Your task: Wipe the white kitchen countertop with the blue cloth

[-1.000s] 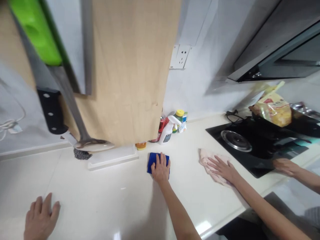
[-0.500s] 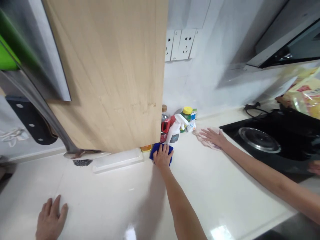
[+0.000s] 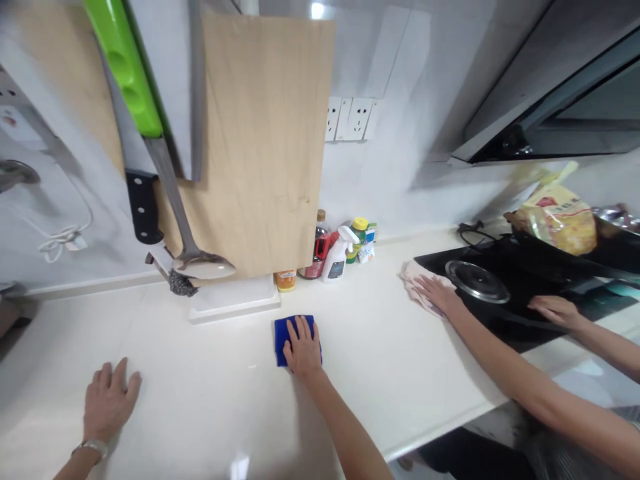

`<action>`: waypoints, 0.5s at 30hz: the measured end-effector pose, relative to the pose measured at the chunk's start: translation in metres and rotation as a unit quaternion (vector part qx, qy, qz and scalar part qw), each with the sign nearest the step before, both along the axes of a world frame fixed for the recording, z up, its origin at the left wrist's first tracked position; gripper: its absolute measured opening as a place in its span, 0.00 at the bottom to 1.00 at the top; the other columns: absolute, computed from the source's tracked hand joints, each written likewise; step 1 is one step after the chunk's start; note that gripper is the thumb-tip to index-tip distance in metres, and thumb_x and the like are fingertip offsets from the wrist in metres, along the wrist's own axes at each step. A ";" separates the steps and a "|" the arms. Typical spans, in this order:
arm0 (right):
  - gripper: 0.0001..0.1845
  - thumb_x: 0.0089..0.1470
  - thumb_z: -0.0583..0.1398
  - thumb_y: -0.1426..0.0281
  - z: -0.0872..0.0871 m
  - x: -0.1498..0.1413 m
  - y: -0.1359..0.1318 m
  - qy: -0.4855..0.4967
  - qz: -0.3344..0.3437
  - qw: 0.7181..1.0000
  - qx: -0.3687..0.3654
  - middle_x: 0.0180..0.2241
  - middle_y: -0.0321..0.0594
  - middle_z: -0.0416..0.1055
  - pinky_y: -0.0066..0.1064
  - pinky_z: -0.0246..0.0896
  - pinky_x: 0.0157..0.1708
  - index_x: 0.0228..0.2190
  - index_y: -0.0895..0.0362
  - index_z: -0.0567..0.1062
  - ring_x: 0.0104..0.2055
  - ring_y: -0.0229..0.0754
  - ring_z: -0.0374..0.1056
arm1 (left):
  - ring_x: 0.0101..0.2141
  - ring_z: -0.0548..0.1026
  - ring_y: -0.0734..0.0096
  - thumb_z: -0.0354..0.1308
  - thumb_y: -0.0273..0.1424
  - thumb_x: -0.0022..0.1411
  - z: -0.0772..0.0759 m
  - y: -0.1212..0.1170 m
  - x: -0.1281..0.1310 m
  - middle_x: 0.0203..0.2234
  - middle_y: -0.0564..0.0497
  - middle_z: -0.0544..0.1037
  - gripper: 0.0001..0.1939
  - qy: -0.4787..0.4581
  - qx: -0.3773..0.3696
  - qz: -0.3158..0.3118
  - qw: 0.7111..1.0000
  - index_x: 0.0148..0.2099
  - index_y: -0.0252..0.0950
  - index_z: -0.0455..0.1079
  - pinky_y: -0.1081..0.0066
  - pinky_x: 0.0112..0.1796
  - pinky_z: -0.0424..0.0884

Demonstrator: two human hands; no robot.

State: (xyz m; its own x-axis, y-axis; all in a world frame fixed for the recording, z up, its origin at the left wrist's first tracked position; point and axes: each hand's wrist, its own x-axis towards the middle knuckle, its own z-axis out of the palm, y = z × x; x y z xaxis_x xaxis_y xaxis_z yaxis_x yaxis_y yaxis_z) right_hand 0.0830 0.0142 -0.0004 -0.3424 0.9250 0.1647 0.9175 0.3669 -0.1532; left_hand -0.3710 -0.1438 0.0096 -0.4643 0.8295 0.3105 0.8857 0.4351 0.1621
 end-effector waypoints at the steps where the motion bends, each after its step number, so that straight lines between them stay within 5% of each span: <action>1: 0.31 0.64 0.48 0.62 0.001 0.002 -0.016 0.002 0.016 1.000 -0.002 0.70 0.46 0.51 0.54 0.33 0.70 0.66 0.54 0.58 0.73 0.51 0.43 | 0.67 0.52 0.36 0.34 0.45 0.66 0.001 -0.001 0.002 0.65 0.24 0.57 0.39 0.002 0.001 0.000 1.000 0.66 0.21 0.60 0.42 0.62 0.56; 9: 0.37 0.61 0.52 0.64 -0.001 0.057 -0.141 -0.017 0.121 0.992 0.000 0.71 0.43 0.47 0.54 0.37 0.70 0.69 0.51 0.49 0.72 0.53 0.43 | 0.68 0.50 0.35 0.34 0.44 0.69 0.003 -0.004 0.009 0.65 0.23 0.55 0.37 -0.005 0.005 0.003 1.000 0.67 0.21 0.59 0.41 0.63 0.53; 12: 0.38 0.60 0.53 0.66 -0.004 0.070 -0.142 -0.029 0.134 0.990 0.015 0.71 0.42 0.47 0.54 0.39 0.70 0.69 0.51 0.49 0.72 0.53 0.44 | 0.68 0.49 0.35 0.34 0.44 0.69 0.005 -0.004 0.010 0.66 0.25 0.54 0.36 -0.021 -0.002 0.006 1.000 0.67 0.23 0.58 0.42 0.63 0.52; 15: 0.36 0.60 0.51 0.68 -0.005 0.065 -0.110 -0.027 0.096 0.994 0.038 0.71 0.42 0.50 0.53 0.40 0.69 0.68 0.53 0.53 0.72 0.52 0.44 | 0.69 0.46 0.35 0.37 0.43 0.68 0.004 -0.004 0.008 0.68 0.27 0.51 0.35 -0.037 -0.013 0.002 0.999 0.69 0.25 0.54 0.40 0.63 0.51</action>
State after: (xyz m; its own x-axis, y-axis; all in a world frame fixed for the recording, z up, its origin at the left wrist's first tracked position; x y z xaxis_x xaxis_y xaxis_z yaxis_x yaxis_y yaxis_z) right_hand 0.1481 -0.0962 -0.0058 -0.5211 0.8277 0.2082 0.8361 0.5440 -0.0703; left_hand -0.3630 -0.1480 0.0140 -0.4891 0.8347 0.2530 0.8696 0.4443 0.2153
